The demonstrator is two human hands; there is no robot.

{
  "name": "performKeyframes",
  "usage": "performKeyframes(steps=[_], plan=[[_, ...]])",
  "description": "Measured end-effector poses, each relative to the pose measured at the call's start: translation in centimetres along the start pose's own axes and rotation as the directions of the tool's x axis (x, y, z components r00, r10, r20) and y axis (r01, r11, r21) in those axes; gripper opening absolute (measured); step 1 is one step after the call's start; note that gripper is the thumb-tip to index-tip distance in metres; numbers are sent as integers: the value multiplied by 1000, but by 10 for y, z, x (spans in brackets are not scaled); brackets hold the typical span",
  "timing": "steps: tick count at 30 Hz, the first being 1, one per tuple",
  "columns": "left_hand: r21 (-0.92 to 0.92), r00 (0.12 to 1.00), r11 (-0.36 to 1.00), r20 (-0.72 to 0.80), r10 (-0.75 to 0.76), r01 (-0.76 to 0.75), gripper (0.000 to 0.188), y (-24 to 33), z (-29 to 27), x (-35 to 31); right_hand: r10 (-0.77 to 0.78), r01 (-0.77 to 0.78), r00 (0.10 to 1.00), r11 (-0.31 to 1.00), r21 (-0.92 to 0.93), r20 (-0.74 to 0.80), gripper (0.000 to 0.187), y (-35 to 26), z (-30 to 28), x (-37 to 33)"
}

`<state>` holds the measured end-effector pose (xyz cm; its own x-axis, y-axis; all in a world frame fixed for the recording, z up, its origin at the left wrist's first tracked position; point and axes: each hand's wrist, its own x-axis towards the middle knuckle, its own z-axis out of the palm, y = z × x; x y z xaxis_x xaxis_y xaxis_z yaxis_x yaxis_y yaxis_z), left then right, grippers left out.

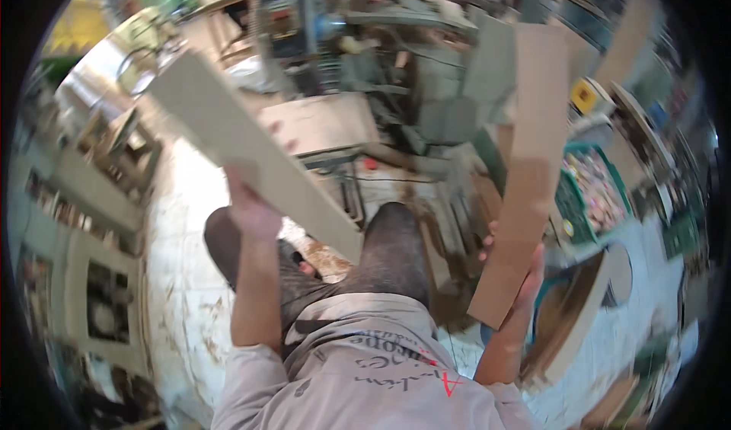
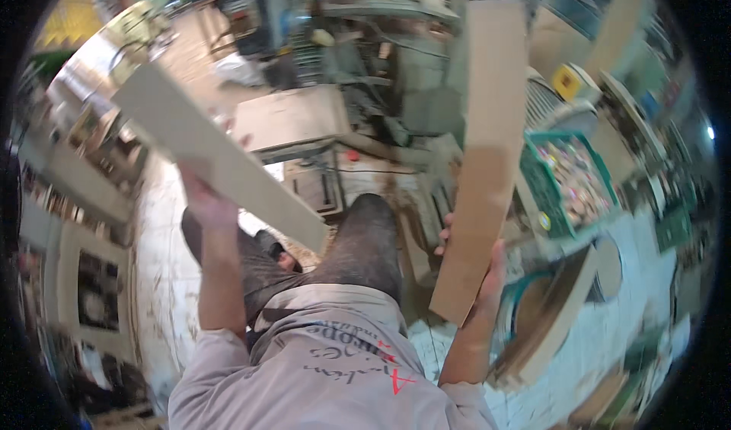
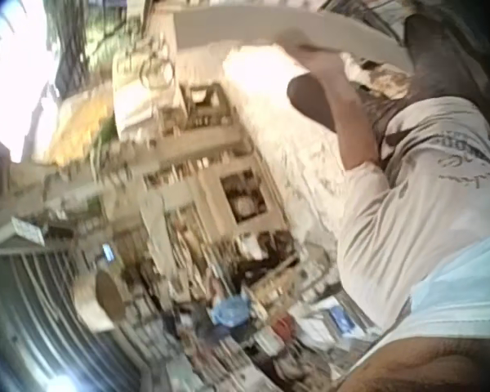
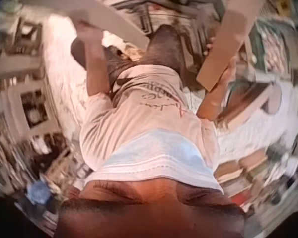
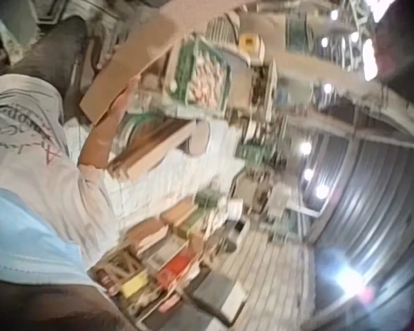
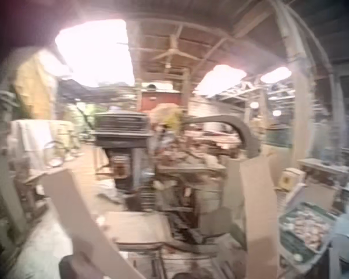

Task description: The person sits on the floor and uses a drill press to drill holes into small wooden planks. They repeatedly position the wood under the drill, operate the machine, and inspect the finished holes before stacking the pieces.

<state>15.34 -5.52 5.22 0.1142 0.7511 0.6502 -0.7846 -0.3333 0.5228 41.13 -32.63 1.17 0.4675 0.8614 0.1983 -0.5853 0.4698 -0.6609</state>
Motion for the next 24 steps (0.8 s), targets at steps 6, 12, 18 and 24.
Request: performKeyframes(steps=[6,12,18,24], plan=[[-164,991,977,0,-135,133,65,7,9,-7,327,-309,945,906,-291,16,54,66,25,40],[-133,980,974,-54,-192,184,66,-7,6,-12,148,-110,989,837,-535,29,56,113,30,62],[-110,971,966,-32,-237,232,63,-22,9,-20,100,-55,993,854,-517,59,66,112,68,68],[-183,921,914,-79,-381,362,56,-41,17,-34,-28,211,960,728,-652,280,71,130,89,90]])
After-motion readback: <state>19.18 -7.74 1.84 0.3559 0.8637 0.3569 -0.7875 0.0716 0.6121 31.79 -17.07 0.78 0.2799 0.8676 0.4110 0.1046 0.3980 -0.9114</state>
